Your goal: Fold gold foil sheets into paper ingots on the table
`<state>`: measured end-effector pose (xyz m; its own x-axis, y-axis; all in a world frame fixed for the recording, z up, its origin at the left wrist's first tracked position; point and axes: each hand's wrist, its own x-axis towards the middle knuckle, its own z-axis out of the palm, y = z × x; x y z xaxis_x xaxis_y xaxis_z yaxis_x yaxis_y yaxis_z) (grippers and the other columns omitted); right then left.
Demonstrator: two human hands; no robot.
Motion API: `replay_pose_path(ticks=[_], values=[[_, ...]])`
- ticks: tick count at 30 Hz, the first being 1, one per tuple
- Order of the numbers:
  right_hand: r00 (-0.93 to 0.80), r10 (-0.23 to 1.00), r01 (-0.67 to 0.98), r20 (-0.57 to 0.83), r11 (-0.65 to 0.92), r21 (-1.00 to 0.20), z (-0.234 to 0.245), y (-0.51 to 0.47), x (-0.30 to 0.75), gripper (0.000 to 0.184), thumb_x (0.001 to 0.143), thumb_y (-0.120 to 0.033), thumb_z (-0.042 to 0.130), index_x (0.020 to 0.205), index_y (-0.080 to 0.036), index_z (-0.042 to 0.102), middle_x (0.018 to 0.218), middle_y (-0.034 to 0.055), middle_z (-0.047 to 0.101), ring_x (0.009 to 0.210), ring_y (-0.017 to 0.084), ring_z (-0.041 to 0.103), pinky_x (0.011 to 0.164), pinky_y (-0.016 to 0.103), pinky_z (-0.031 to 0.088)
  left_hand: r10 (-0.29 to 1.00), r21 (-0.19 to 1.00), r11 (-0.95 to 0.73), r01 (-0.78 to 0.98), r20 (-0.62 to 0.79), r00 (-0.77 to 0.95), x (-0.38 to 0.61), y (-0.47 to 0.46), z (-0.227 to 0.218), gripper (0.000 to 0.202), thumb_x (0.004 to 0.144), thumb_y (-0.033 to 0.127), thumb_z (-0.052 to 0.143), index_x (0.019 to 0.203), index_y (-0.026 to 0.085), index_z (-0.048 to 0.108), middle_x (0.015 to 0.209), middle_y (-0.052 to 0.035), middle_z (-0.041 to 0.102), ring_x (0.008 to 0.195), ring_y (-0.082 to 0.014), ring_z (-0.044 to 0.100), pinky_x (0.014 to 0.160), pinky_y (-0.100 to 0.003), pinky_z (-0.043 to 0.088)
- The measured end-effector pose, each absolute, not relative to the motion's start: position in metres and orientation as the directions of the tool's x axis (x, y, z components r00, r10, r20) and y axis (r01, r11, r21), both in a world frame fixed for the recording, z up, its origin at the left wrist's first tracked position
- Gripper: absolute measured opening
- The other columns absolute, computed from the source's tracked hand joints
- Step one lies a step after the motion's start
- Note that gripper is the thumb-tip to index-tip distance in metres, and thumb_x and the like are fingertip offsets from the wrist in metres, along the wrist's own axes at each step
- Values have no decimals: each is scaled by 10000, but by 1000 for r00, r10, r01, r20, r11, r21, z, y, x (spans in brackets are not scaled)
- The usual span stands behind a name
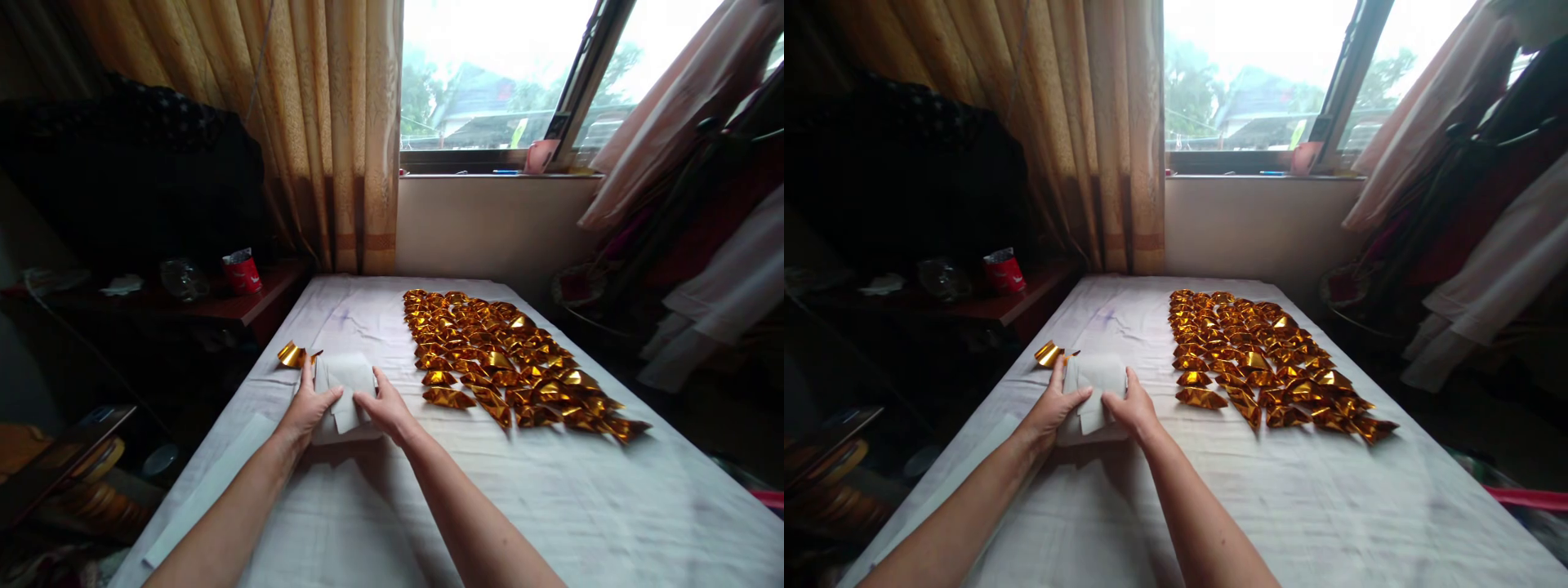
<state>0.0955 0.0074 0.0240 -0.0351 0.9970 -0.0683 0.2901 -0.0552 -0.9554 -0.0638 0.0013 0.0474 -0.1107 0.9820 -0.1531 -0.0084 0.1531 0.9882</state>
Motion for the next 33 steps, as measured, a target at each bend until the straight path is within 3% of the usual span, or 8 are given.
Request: replay_pose_path(ticks=[4, 9, 18, 23, 26, 28, 31, 33], values=[[-33, 998, 312, -57, -44, -949, 17, 8, 92, 597, 755, -286, 630, 1336, -242, 501, 1078, 36, 710, 967, 201, 664, 837, 320, 525, 982, 986, 165, -25, -167, -94, -66, 3, 36, 1106, 771, 250, 731, 1547, 303, -56, 1568, -120, 327, 1301, -217, 516, 1027, -339, 469], [-19, 994, 440, -107, -88, -894, 24, 8, 92, 541, 742, -281, 628, 1270, -231, 521, 1081, 48, 703, 974, 218, 660, 845, 320, 499, 985, 978, 115, 174, -89, -147, -66, 12, 26, 1095, 745, 179, 732, 1557, 256, 1, 1575, -117, 314, 1387, -215, 410, 1158, -363, 302], [-50, 984, 621, -169, -102, -777, 35, 3, 91, 495, 780, -325, 591, 1255, -215, 504, 1160, 86, 685, 1047, 248, 650, 834, 315, 474, 993, 893, 76, 445, -27, -117, -68, 7, 33, 1052, 697, 162, 713, 1558, 224, 112, 1463, -131, 487, 1303, -259, 513, 1111, -375, 364], [-47, 983, 720, -175, -88, -688, 43, -1, 89, 556, 768, -337, 607, 1293, -193, 493, 1183, 134, 677, 1093, 297, 634, 856, 363, 466, 992, 733, 17, 680, 70, -101, -72, 9, 32, 1033, 625, 156, 722, 1534, 192, 232, 1582, -154, 284, 1440, -304, 311, 1168, -397, 276], [-59, 988, 792, -143, -41, -609, 46, -4, 88, 617, 795, -362, 581, 1369, -184, 440, 1194, 147, 676, 1095, 300, 638, 861, 374, 465, 984, 566, -83, 820, 177, -23, -70, 9, 33, 859, 684, 190, 686, 1482, 183, 369, 1610, -141, 212, 1474, -337, 208, 1185, -453, 233], [-62, 990, 811, -129, -25, -585, 46, -7, 88, 672, 812, -371, 565, 1421, -148, 390, 1204, 172, 668, 1105, 307, 635, 871, 382, 462, 981, 489, -181, 853, 156, 118, -66, 8, 34, 613, 793, 243, 602, 1397, 206, 506, 1579, -106, 315, 1470, -315, 230, 1191, -477, 207], [-59, 992, 818, -108, -14, -575, 42, -11, 92, 654, 851, -387, 524, 1428, -108, 391, 1203, 196, 663, 1102, 304, 634, 872, 375, 460, 963, 473, -258, 843, 55, 264, -56, 5, 29, 444, 915, 296, 444, 1334, 246, 579, 1477, -73, 489, 1408, -268, 373, 1177, -490, 235], [-71, 994, 816, -86, 8, -578, 38, -14, 98, 550, 864, -387, 508, 1350, -130, 488, 1164, 174, 682, 1061, 287, 646, 842, 351, 466, 955, 474, -280, 835, 54, 290, -50, 0, 20, 452, 940, 319, 402, 1360, 255, 554, 1477, -64, 490, 1411, -255, 370, 1179, -491, 221]])
